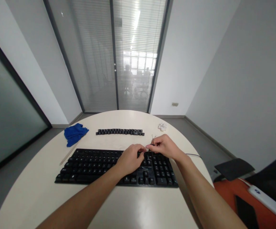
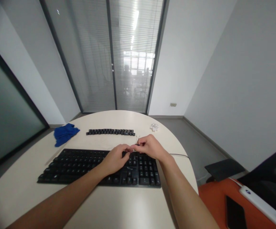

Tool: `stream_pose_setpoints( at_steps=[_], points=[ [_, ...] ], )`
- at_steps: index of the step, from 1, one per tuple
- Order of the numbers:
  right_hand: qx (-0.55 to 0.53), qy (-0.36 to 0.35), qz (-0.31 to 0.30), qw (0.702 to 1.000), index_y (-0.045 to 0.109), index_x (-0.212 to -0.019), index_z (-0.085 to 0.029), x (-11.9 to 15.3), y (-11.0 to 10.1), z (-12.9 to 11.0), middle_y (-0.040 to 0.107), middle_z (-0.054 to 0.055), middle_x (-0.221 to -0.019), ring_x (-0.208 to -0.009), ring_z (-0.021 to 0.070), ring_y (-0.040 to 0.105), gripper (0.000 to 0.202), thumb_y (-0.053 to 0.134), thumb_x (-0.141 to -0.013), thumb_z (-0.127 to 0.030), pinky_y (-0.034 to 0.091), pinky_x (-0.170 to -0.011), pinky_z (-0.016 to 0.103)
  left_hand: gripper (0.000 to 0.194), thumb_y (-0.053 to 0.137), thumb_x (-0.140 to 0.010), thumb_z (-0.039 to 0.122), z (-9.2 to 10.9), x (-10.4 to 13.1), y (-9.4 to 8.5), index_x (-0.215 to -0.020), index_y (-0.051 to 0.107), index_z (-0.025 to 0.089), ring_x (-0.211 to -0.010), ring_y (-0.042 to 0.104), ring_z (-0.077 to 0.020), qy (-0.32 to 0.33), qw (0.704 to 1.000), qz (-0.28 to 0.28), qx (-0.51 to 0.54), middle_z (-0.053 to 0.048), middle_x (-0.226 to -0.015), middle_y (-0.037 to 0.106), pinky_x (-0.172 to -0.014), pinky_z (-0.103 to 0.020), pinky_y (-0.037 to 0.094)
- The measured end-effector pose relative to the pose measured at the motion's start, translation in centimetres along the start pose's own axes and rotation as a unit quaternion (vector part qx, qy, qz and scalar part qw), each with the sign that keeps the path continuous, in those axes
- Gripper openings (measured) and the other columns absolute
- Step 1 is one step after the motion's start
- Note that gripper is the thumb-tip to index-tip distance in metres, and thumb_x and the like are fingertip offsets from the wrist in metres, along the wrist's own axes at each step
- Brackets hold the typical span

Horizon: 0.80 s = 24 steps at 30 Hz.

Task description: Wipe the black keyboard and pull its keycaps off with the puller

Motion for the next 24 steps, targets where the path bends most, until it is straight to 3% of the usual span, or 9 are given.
stream_pose_setpoints(
  at_steps=[6, 13, 24],
  points=[
    [-0.028, 0.016, -0.041, 0.999, 0.054, -0.054, -0.015, 0.0, 1.3, -0.1, 0.056, -0.002, -0.049, -0.049, 0.0085, 0.043, 0.047, 0.07, -0.081, -0.05, 0.029, -0.047, 0.021, 0.018, 0.052, -0.09, 0.021, 0.2, -0.1, 0.0, -0.098, 0.068, 0.02, -0.095, 0.063, -0.022, 0.001, 1.0, -0.012, 0.002, -0.005, -0.098, 0.072, -0.088, -0.035, 0.049],
    [0.003, 0.006, 0.0, 1.0, 0.053, -0.053, -0.015, -0.1, 0.7, 0.5, 0.046, -0.004, -0.048, -0.049, 0.0077, 0.037, 0.047, 0.067, -0.084, -0.048, 0.027, -0.047, 0.022, 0.017, 0.059, -0.084, 0.018, 0.7, 0.1, 0.0, -0.1, 0.066, 0.019, -0.1, 0.061, -0.023, 0.03, 0.999, -0.012, -0.024, -0.006, -0.101, 0.07, -0.092, -0.037, 0.048],
    [-0.035, 0.068, 0.026, 0.997, 0.061, -0.057, -0.015, -0.1, 0.1, 1.9, 0.058, 0.0, -0.05, -0.047, 0.0096, 0.044, 0.042, 0.067, -0.083, -0.047, 0.032, -0.047, 0.023, 0.016, 0.066, -0.086, 0.032, 1.7, 0.3, 0.5, -0.099, 0.07, 0.023, -0.103, 0.06, -0.0233, 0.077, 0.995, -0.046, -0.033, -0.004, -0.107, 0.07, -0.098, -0.039, 0.046]
  ],
)
Point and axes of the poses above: each hand's wrist, its own x-axis away from the middle knuckle, its own y-axis out of the palm, z = x × y, the point moved 9 cm from there along -x, towards the middle knuckle
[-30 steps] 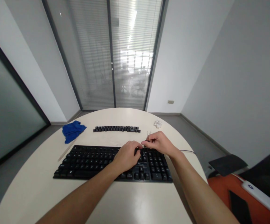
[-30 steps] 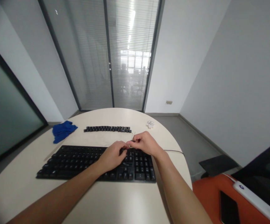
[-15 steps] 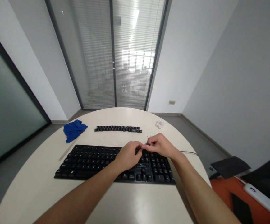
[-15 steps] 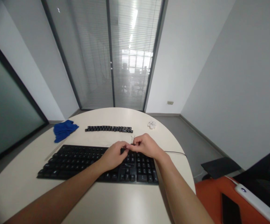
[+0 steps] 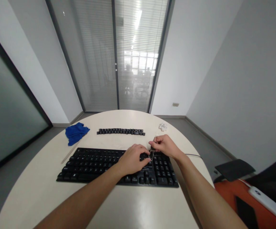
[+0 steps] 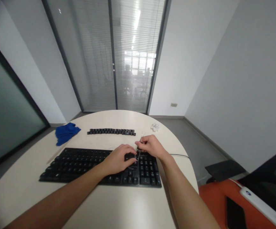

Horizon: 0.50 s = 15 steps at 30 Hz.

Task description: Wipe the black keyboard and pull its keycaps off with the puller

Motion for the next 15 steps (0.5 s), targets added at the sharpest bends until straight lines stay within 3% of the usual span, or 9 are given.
stream_pose_setpoints(
  at_steps=[10, 15],
  points=[
    [0.002, -0.03, 0.003, 1.0, 0.062, -0.056, -0.014, 0.2, 0.1, -0.6, 0.054, -0.002, -0.049, -0.048, 0.009, 0.04, 0.043, 0.067, -0.083, -0.047, 0.03, -0.047, 0.023, 0.018, 0.068, -0.085, 0.032, -0.2, -0.1, 0.1, -0.1, 0.07, 0.023, -0.103, 0.061, -0.0238, -0.009, 1.0, -0.01, 0.007, -0.004, -0.108, 0.07, -0.099, -0.039, 0.046],
    [0.053, -0.091, -0.033, 0.994, 0.06, -0.053, -0.014, 0.5, 1.0, -2.7, 0.046, -0.004, -0.048, -0.05, 0.0081, 0.038, 0.044, 0.071, -0.08, -0.048, 0.027, -0.048, 0.022, 0.023, 0.06, -0.081, 0.016, 0.1, -0.2, 0.1, -0.101, 0.069, 0.022, -0.102, 0.061, -0.0237, -0.001, 1.0, -0.022, -0.007, -0.004, -0.108, 0.07, -0.097, -0.038, 0.047]
  ],
)
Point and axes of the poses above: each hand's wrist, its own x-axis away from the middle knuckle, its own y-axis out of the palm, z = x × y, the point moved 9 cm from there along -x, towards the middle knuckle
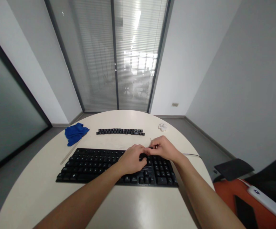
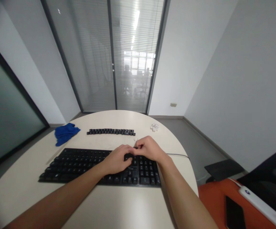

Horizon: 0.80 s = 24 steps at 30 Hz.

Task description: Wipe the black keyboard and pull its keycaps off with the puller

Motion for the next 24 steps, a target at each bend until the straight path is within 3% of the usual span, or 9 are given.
stream_pose_setpoints(
  at_steps=[3, 7, 11, 24],
  points=[
    [0.02, -0.012, -0.006, 1.0, 0.059, -0.053, -0.014, -0.1, 0.3, -0.4, 0.045, -0.004, -0.048, -0.05, 0.0079, 0.038, 0.045, 0.068, -0.083, -0.047, 0.027, -0.049, 0.022, 0.025, 0.058, -0.08, 0.013, -0.1, 0.0, 0.0, -0.101, 0.069, 0.021, -0.101, 0.062, -0.0236, -0.004, 1.0, 0.003, -0.002, -0.005, -0.106, 0.07, -0.095, -0.038, 0.048],
    [-0.002, 0.03, 0.035, 0.999, 0.055, -0.052, -0.015, -0.1, -0.3, 1.4, 0.048, -0.003, -0.049, -0.05, 0.0083, 0.038, 0.049, 0.064, -0.085, -0.05, 0.028, -0.048, 0.022, 0.015, 0.062, -0.085, 0.023, -0.1, 0.1, 0.0, -0.098, 0.07, 0.021, -0.101, 0.062, -0.023, 0.0, 1.0, 0.009, 0.013, -0.004, -0.106, 0.071, -0.097, -0.038, 0.047],
    [-0.049, 0.064, 0.033, 0.996, 0.056, -0.055, -0.015, 0.0, -0.1, 2.7, 0.054, -0.001, -0.049, -0.048, 0.0088, 0.041, 0.049, 0.064, -0.085, -0.053, 0.031, -0.048, 0.022, 0.014, 0.064, -0.087, 0.028, -0.1, 0.0, 0.0, -0.097, 0.07, 0.021, -0.102, 0.062, -0.0226, -0.002, 1.0, 0.007, 0.018, -0.004, -0.106, 0.072, -0.097, -0.038, 0.046],
    [-0.088, 0.077, 0.037, 0.992, 0.059, -0.058, -0.016, -0.1, 0.2, 2.8, 0.056, -0.002, -0.048, -0.045, 0.0092, 0.043, 0.047, 0.064, -0.084, -0.054, 0.032, -0.047, 0.022, 0.014, 0.064, -0.087, 0.028, -0.2, 0.0, 0.0, -0.098, 0.071, 0.022, -0.102, 0.062, -0.023, -0.013, 1.0, 0.006, 0.018, -0.004, -0.108, 0.072, -0.097, -0.037, 0.046]
  ],
)
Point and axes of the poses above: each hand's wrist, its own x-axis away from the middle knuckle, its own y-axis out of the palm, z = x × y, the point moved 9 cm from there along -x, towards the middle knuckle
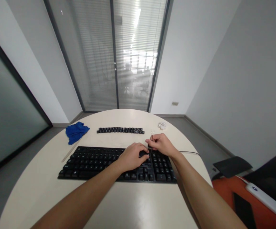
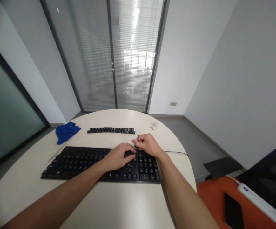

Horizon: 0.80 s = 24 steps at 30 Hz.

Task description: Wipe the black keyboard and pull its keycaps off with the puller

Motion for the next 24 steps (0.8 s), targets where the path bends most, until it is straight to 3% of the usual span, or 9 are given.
stream_pose_setpoints(
  at_steps=[24],
  points=[
    [0.038, -0.02, 0.009, 0.999, 0.054, -0.058, -0.018, -0.09, 0.24, -0.33, 0.053, -0.003, -0.046, -0.044, 0.0097, 0.042, 0.045, 0.055, -0.092, -0.048, 0.033, -0.047, 0.023, 0.018, 0.067, -0.086, 0.029, -0.5, 0.01, -0.03, -0.102, 0.067, 0.021, -0.103, 0.062, -0.0239, -0.037, 0.999, 0.012, -0.006, -0.005, -0.106, 0.07, -0.093, -0.037, 0.048]
  ],
)
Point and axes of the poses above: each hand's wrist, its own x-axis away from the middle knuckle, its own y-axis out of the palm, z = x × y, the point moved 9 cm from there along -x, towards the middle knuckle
